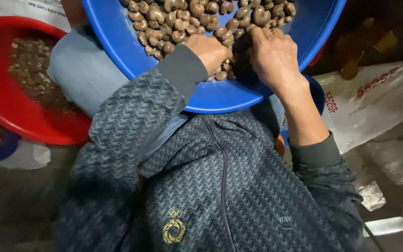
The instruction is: The person sits with a blue basin of cashews on their lap and sorts the nuts by hand. They pick up handfuls of cashews, sift through them, and transfer selected portions into a red basin on the floor to the left.
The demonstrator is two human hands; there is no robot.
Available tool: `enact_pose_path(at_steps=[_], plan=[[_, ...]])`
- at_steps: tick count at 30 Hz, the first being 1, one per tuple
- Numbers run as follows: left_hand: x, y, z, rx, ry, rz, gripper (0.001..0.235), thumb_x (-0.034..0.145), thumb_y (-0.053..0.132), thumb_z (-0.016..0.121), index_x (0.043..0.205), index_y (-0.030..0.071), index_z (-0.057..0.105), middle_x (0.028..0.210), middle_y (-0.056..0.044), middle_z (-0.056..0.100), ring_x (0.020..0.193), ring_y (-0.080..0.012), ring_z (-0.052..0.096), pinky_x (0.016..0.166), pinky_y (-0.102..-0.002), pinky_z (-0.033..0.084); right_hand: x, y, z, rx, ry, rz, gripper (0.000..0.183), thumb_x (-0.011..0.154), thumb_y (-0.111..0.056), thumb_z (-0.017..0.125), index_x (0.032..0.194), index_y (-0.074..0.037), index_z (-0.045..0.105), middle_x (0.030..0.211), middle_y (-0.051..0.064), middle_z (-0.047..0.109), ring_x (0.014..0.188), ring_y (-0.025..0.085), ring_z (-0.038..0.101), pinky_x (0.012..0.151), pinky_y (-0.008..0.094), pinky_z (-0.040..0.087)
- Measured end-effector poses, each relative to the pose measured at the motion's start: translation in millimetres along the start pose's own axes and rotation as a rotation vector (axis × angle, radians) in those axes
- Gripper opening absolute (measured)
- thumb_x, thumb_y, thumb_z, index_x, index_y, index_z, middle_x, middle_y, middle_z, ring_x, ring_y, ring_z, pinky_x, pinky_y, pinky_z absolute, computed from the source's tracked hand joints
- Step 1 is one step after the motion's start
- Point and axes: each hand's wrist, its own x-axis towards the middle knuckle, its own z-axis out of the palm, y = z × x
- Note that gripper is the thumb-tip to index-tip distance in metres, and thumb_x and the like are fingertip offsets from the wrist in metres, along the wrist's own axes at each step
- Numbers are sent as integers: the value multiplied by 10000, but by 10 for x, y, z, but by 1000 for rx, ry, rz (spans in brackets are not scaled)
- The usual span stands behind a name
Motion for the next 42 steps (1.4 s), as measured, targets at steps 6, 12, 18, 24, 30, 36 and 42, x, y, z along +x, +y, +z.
enact_pose_path(at_steps=[6,12,18,24,30,36,42], plan=[[42,101,94,29,-11,40,69,881,125,666,943,99,679,803,-112,763,663,-321,712,582,-483,538,-13,-84,-636,187,343,5,293,987,68,718,1262,9,634,1004,156,686,815,331,623,701,417,521],[70,8,275,172,70,27,93,886,148,647,924,113,725,763,-114,738,752,-343,700,599,-498,551,-109,54,-572,579,498,103,396,986,239,646,1327,45,594,1129,197,674,932,328,646,866,401,536],[49,-13,134,88,-18,32,143,870,107,636,951,60,744,669,-143,705,596,-327,671,554,-478,516,-114,43,-457,602,627,157,386,973,202,656,1305,22,577,1118,190,705,913,325,685,846,398,572],[-78,18,-241,-124,84,-12,234,981,253,642,975,25,692,770,-175,724,654,-418,685,612,-516,545,-70,26,-502,248,499,82,281,985,36,752,1245,-9,656,1011,89,678,820,263,610,766,366,473],[-430,-92,-981,-204,240,-50,200,942,136,630,1029,-27,705,852,-236,729,702,-461,665,630,-542,508,-150,-66,-228,-164,174,71,258,973,-273,731,1171,-116,677,941,50,699,799,247,646,726,349,469],[-625,-219,-875,-11,302,-63,261,893,73,687,1137,-11,729,986,-187,769,794,-415,720,693,-497,577,-150,-283,-43,-12,-284,80,336,1010,-338,616,1200,-63,648,1095,179,666,922,359,648,779,476,531],[-541,-316,-604,41,301,-48,283,832,-16,707,1093,61,784,900,-134,731,671,-298,698,658,-432,615,-111,-496,-89,198,-468,69,469,1014,-378,597,1371,-74,574,1301,177,598,1017,398,592,832,512,531]])
